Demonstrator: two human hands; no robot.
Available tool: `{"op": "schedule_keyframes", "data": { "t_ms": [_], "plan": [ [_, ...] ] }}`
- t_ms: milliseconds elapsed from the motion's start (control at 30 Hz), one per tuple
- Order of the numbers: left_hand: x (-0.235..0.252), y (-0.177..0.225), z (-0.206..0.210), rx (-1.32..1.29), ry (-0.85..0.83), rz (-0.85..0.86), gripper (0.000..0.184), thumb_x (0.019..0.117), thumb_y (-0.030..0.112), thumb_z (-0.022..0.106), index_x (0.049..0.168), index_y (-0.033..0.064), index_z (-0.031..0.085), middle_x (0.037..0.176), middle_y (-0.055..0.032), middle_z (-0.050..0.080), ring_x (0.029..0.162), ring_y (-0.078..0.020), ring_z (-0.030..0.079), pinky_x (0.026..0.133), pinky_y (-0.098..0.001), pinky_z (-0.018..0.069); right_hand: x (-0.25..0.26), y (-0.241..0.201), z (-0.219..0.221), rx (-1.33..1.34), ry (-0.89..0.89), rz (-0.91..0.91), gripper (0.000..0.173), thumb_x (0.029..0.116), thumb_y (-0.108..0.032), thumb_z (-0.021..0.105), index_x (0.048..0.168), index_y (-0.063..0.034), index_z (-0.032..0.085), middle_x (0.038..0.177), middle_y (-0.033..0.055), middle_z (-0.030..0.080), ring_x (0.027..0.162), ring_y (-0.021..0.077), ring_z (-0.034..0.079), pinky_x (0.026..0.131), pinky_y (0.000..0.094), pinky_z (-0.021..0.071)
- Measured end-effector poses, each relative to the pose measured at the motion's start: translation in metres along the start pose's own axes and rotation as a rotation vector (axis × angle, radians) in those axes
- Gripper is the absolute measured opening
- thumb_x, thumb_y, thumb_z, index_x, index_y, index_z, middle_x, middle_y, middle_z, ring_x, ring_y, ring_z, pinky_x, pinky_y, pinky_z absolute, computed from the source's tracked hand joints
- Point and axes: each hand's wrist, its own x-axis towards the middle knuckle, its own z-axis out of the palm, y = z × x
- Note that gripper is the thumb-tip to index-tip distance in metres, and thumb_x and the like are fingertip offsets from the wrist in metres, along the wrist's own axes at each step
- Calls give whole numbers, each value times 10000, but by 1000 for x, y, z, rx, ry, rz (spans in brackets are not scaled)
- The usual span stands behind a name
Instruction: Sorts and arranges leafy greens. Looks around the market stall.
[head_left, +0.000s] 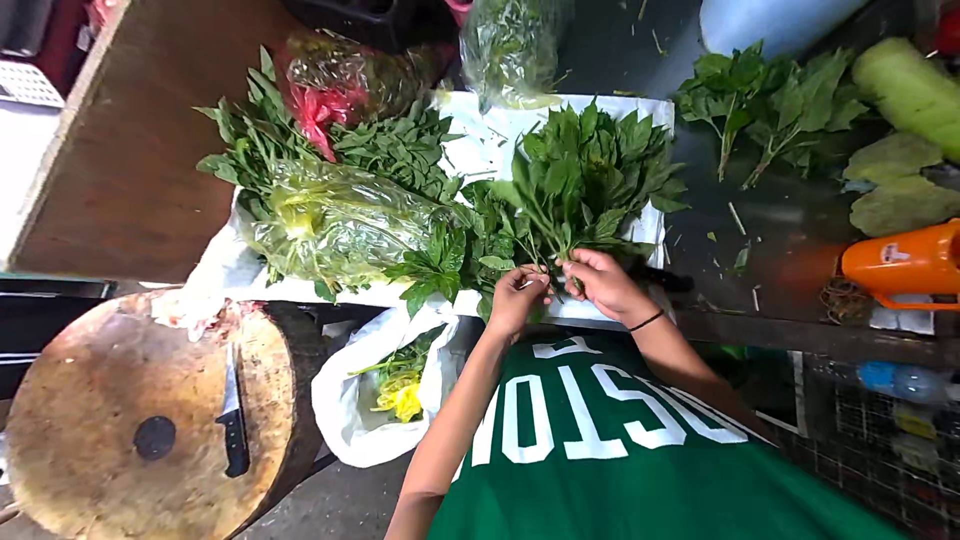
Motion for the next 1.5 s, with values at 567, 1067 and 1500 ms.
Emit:
{"op": "schedule_keyframes", "data": {
  "t_ms": [567, 1067, 1500],
  "plan": [
    [11, -5, -4, -225, 89, -92, 175, 1027, 83, 587, 1195, 55, 547, 1017, -103, 669, 826, -202, 674, 747, -380, 595, 10, 24, 7, -181, 159, -229, 331, 906, -150, 794, 1206, -59, 686, 902, 92, 723, 730, 207, 696, 671, 376, 626],
    [42, 1, 5, -441, 243, 91, 184, 944, -7, 688, 1036, 49, 539, 1007, -157, 731, 851, -247, 725, 761, -378, 608, -7, 28, -7, -428, 321, -622, 168, 1034, -186, 630, 1053, -59, 738, 799, 12, 740, 618, 115, 685, 570, 313, 619],
    [23, -4, 2, 12, -6, 35, 345, 1105, 390, 412, 1139, 110, 610, 953, -37, 652, 810, -140, 631, 726, -355, 565, 15, 22, 14, -66, -24, 135, 376, 1099, -318, 492, 1235, -1, 644, 1060, 178, 710, 850, 294, 742, 737, 440, 651]
  ]
}}
